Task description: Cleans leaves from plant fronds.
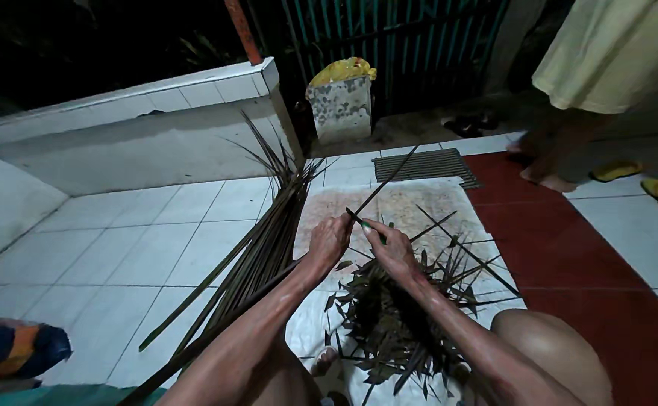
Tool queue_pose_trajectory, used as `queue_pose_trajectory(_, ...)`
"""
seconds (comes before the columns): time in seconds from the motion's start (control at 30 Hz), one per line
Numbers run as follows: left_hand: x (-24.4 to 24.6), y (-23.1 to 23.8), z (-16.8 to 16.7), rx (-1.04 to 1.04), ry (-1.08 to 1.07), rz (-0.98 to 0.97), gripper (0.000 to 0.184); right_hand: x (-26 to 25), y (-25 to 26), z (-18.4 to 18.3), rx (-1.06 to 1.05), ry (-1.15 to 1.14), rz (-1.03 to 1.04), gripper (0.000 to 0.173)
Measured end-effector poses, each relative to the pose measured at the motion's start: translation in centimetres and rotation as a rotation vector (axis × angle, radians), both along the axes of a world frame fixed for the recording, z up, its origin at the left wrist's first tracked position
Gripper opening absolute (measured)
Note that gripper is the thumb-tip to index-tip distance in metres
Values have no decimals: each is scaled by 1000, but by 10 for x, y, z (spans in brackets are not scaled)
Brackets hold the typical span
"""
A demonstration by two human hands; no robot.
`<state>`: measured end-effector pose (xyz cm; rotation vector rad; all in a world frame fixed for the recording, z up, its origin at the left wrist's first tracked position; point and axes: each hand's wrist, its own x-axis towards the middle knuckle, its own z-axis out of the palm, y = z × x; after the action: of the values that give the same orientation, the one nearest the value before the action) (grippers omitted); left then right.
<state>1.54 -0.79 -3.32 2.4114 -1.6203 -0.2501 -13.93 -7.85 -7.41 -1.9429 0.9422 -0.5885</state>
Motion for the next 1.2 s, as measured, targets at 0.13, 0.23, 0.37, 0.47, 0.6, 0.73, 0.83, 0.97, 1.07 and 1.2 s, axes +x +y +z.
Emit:
queue_pose_trajectory(0.13,-3,-1,1,2,-8,16,31,2,2,2,-13,4,-23,38)
queue_pose_trajectory(0.23,-3,-1,3,4,-29,25,32,4,4,5,-20,10,-41,38)
queue_pose_trajectory(0.37,-7,0,6,5,-34,34,30,5,4,9,7,43,-55,38)
queue_pose_trajectory(0.47,-11,1,9,10,-32,32,30,5,2,9,21,27,-65,37)
queue_pose_trajectory(0.6,-12,1,10,9,-55,37,30,5,2,10,38,16,-63,37)
queue_pose_trajectory(0.73,-16,4,10,16,-76,33,32,7,-1,9,39,32,-93,38)
queue_pose_trajectory(0.83,-21,5,12,23,-91,31,32,6,-5,6,47,16,-111,38)
queue_pose_trajectory(0.97,-21,7,14,22,-89,19,32,6,-6,4,45,-3,-118,37)
queue_pose_trajectory(1.07,-22,8,15,33,-94,5,33,5,-8,3,27,1,-119,37)
queue_pose_trajectory(1.2,-25,9,15,28,-108,7,33,5,-10,4,48,-3,-137,37)
